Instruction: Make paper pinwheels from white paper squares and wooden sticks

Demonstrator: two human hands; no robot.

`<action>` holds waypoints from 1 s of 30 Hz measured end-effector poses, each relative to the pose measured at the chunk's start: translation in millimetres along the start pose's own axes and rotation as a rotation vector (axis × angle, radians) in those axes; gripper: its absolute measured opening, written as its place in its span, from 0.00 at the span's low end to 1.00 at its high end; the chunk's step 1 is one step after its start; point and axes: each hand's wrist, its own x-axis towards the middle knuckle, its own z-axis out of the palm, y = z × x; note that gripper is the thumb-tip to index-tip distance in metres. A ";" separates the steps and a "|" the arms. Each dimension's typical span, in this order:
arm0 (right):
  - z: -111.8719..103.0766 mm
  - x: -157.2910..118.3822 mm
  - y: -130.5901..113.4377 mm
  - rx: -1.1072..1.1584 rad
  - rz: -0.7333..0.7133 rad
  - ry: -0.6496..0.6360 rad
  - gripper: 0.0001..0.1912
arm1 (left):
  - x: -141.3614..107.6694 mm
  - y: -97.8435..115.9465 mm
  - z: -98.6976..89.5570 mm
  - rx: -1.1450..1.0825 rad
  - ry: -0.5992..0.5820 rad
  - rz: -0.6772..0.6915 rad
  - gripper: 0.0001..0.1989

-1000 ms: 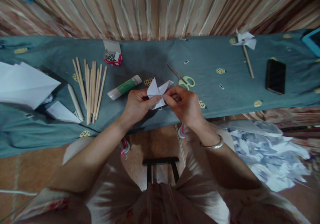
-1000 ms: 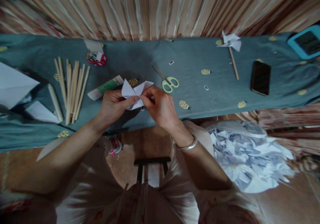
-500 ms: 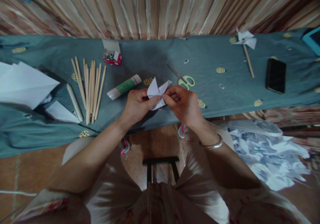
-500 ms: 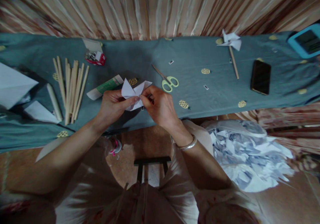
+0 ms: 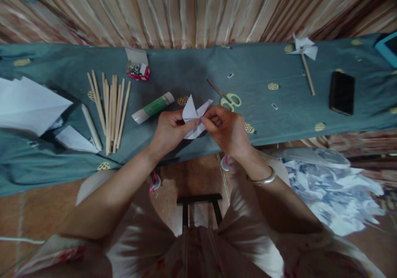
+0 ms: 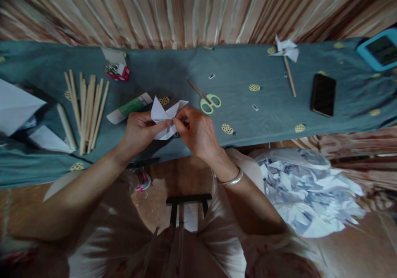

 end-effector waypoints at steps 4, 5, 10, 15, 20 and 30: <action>0.4 -0.2 -0.3 0.003 -0.009 -0.001 0.03 | 0.9 0.2 2.5 -0.051 0.030 -0.019 0.10; 0.3 -0.2 -0.4 0.006 -0.009 -0.001 0.03 | 1.4 0.5 2.9 -0.068 0.039 -0.032 0.10; -3.4 -1.0 -1.7 0.057 -0.018 0.042 0.08 | 5.2 4.4 2.1 -0.191 0.097 -0.103 0.06; -8.0 0.3 2.3 0.099 0.052 0.157 0.11 | 8.7 6.2 -1.2 -0.282 0.140 -0.157 0.04; -2.8 8.5 12.1 0.367 0.174 0.144 0.24 | 7.8 6.2 -1.0 -0.367 0.116 -0.196 0.07; 17.0 14.5 10.6 0.795 0.391 -0.136 0.16 | 2.6 6.6 4.1 -0.265 0.063 -0.172 0.12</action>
